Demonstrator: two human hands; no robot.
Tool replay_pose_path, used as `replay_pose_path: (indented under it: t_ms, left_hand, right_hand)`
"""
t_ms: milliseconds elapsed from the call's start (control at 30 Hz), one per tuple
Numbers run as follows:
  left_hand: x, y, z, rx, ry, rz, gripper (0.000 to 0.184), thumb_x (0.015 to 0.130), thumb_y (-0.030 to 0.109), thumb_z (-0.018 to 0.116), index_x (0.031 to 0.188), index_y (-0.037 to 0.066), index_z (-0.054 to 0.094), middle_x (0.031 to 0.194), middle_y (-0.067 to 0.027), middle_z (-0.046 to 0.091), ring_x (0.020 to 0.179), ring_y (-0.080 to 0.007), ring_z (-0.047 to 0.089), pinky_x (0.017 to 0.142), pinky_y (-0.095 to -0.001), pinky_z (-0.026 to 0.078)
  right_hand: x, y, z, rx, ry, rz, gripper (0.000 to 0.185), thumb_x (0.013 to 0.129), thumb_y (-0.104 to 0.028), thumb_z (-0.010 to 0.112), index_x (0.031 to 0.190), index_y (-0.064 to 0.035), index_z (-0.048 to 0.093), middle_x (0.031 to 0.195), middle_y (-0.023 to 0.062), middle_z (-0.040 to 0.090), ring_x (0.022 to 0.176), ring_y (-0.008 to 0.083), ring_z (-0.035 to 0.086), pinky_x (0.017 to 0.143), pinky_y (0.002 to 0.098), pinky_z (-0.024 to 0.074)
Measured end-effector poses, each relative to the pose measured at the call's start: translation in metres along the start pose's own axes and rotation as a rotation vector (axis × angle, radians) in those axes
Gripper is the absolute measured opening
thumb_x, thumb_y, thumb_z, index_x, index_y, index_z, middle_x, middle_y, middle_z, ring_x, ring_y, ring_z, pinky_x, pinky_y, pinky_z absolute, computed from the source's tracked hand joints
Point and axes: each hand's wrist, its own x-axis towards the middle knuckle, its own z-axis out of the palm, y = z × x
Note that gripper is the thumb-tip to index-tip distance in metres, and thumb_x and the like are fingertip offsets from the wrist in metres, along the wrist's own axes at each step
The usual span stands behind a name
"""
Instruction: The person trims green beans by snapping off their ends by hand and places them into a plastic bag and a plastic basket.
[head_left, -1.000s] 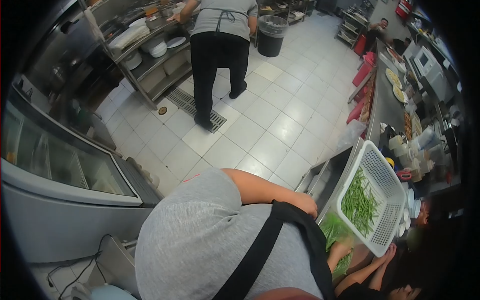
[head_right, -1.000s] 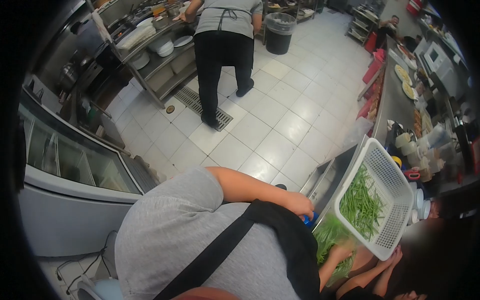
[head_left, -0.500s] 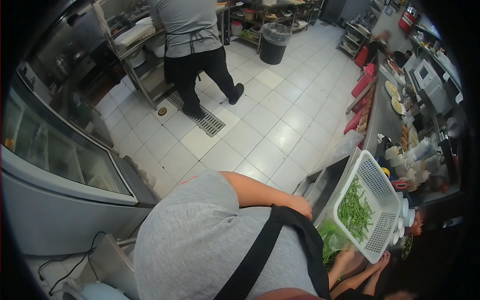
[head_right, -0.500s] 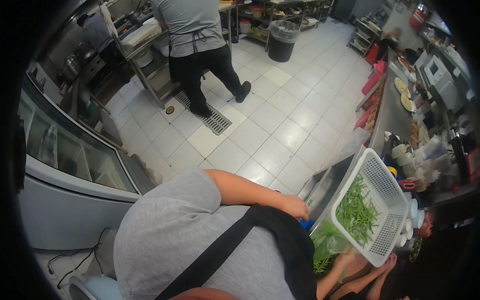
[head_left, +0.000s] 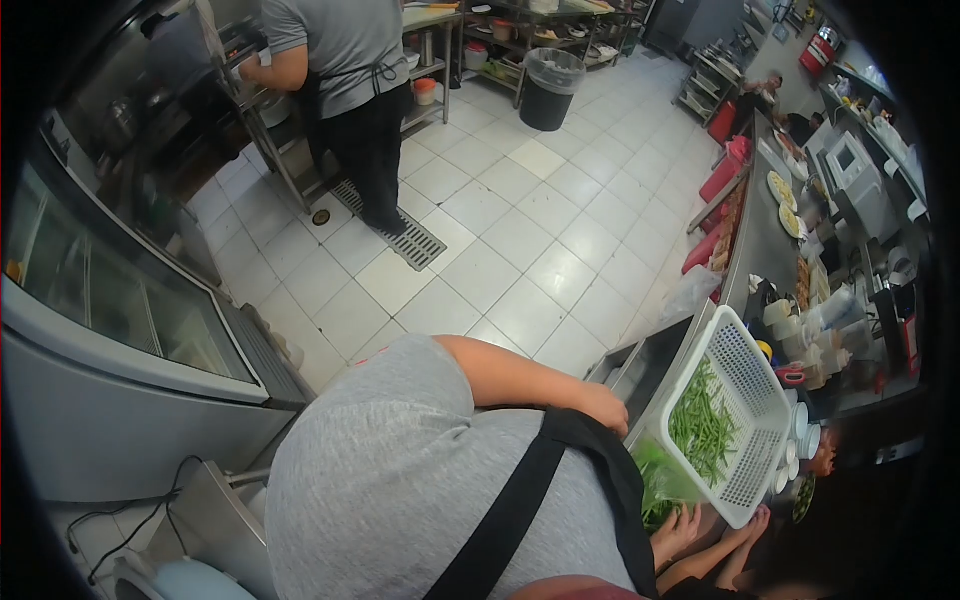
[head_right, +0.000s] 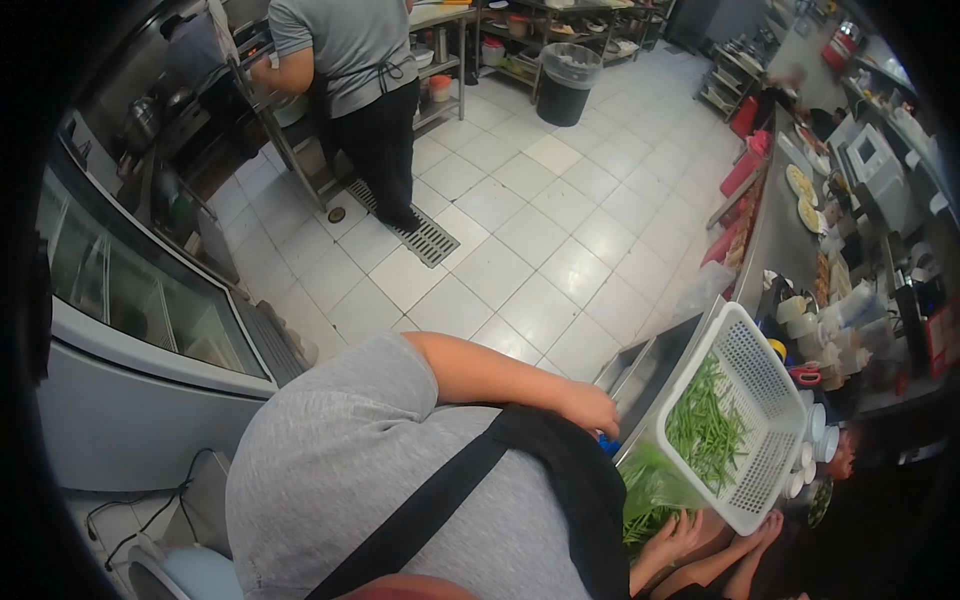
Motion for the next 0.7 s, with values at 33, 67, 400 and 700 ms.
replay_pose_path:
  t_ms: [33,67,400,700]
  left_hand:
    - [0.001,0.004,-0.007,0.0,-0.005,0.015,0.028,0.079,0.028,0.065,0.103,0.013,0.062,0.095,-0.0091,0.062,0.092,-0.0313,0.06,0.072,-0.0446,0.048]
    - [0.004,0.005,-0.011,0.001,0.008,0.026,0.028,0.079,0.027,0.065,0.103,0.013,0.062,0.095,-0.009,0.062,0.092,-0.0313,0.059,0.072,-0.0447,0.048]
    - [0.011,0.031,-0.052,0.052,0.038,0.006,0.029,0.08,0.026,0.064,0.107,0.016,0.062,0.096,-0.0086,0.061,0.093,-0.0312,0.059,0.074,-0.0443,0.048]
    - [0.024,0.037,-0.062,0.003,0.064,0.05,0.03,0.08,0.025,0.065,0.108,0.015,0.062,0.097,-0.0085,0.061,0.093,-0.0316,0.059,0.075,-0.0443,0.047]
  right_hand:
    - [-0.003,-0.003,-0.004,-0.049,0.035,-0.01,0.027,0.088,-0.005,0.047,0.112,-0.0012,0.06,0.123,0.0197,0.052,0.112,0.0349,0.05,0.093,0.0372,0.0402]
    - [-0.003,-0.001,-0.005,0.08,0.079,0.044,0.027,0.09,-0.006,0.047,0.114,-0.0017,0.059,0.121,0.0179,0.053,0.111,0.0319,0.051,0.092,0.0359,0.0408]
    - [0.03,0.026,-0.054,0.625,-0.068,0.362,0.036,0.098,-0.016,0.044,0.129,0.0033,0.045,0.116,0.0094,0.056,0.098,0.016,0.055,0.086,0.0279,0.044]
    - [0.036,-0.012,-0.106,0.575,0.271,0.227,0.026,0.1,-0.014,0.038,0.108,0.0044,0.053,0.103,0.0101,0.058,0.096,0.0185,0.056,0.089,0.029,0.0435]
